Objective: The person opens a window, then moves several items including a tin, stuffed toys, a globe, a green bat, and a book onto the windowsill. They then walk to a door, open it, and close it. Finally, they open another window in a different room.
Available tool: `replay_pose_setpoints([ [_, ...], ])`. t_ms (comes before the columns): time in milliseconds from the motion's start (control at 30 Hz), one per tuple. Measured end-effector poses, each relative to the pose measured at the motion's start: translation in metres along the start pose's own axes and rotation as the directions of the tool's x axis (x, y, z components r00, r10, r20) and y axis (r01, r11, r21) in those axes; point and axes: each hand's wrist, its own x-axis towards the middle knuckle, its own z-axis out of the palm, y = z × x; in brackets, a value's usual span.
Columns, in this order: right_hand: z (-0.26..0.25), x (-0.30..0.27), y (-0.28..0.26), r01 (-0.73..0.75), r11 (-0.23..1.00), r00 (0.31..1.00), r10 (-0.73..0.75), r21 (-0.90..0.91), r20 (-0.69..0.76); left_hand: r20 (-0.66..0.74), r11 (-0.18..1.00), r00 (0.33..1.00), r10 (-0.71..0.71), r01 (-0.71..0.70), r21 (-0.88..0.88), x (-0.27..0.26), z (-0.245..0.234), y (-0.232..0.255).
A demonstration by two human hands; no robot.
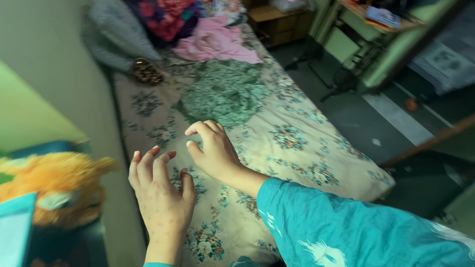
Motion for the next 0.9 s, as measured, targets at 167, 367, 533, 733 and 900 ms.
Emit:
replay_pose_setpoints([
  [167, -0.057, -0.023, 0.038, -0.114, 0.992, 0.988, 0.109, -0.046, -0.106, 0.109, 0.995, 0.993, 0.054, -0.045, -0.086, -0.011, 0.036, 0.039],
  [367, -0.136, -0.052, 0.096, -0.178, 0.982, 0.98, 0.172, -0.06, -0.099, 0.147, 0.992, 0.983, 0.111, -0.1, -0.083, -0.022, 0.082, 0.097],
  [533, -0.214, -0.075, 0.151, -0.166, 0.985, 0.98, 0.161, -0.043, -0.115, 0.182, 0.99, 0.979, 0.092, -0.07, -0.123, -0.039, 0.14, 0.171],
  [733, -0.318, -0.096, 0.225, -0.225, 0.974, 0.968, 0.226, 0.021, -0.105, 0.192, 0.977, 0.975, 0.11, -0.071, -0.199, -0.057, 0.223, 0.274],
  [900, -0.396, -0.108, 0.274, -0.245, 0.969, 0.955, 0.242, 0.005, -0.17, 0.24, 0.961, 0.958, 0.155, -0.09, -0.26, -0.066, 0.273, 0.346],
])
